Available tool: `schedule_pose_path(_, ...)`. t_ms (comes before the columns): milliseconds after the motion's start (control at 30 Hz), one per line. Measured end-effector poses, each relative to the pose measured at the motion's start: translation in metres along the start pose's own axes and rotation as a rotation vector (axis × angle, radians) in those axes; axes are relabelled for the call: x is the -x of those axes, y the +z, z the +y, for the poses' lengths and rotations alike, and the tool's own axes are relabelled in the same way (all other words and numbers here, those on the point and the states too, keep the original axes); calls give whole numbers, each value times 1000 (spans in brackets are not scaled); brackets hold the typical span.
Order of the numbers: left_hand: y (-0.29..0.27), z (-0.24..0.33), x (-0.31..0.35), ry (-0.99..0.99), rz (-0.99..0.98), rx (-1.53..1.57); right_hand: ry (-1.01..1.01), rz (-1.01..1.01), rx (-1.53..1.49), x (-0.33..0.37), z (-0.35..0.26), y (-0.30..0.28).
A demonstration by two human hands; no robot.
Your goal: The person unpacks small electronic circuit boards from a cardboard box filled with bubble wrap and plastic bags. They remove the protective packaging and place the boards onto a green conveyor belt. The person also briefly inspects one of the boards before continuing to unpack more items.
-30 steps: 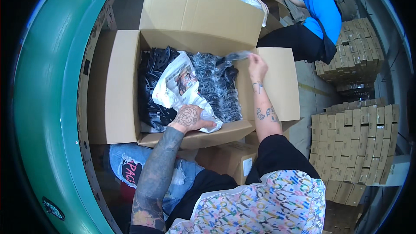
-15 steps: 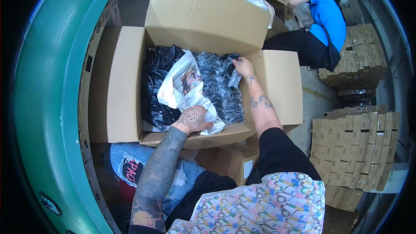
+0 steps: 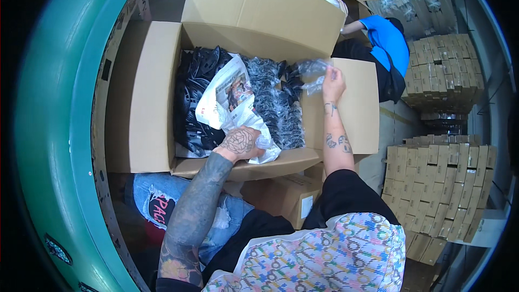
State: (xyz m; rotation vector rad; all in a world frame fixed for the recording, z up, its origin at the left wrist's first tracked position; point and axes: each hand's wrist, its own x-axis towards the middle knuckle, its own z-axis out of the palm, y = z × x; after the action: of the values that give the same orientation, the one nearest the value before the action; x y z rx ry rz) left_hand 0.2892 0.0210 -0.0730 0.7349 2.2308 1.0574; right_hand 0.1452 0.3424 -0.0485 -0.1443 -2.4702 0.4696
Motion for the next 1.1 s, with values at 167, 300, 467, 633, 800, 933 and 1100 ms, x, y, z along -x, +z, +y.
schedule_pose_path(167, -5, 3, 0, -6, 8, 16, 87, 129, -25, -11, 6, -18)
schedule_pose_path(300, -5, 5, 4, -12, 17, 13, 188, 81, -173, -7, 8, -19)
schedule_pose_path(467, -1, 8, 3, 67, 268, 131, 157, -620, -214, 16, -6, -14)
schedule_pose_path(633, -6, 9, -5, 196, 786, 234, 349, -971, -821, 122, -142, -25)
schedule_pose_path(800, 2, -9, -4, -78, 397, 198, 187, -1040, -505, 76, -110, 11)
schedule_pose_path(933, -2, 1, -4, -32, 214, -11, -405, -557, 179, 13, -43, 66)
schedule_pose_path(1100, -2, -5, 4, -107, 136, -38, -78, -829, 423, 6, -27, 80)
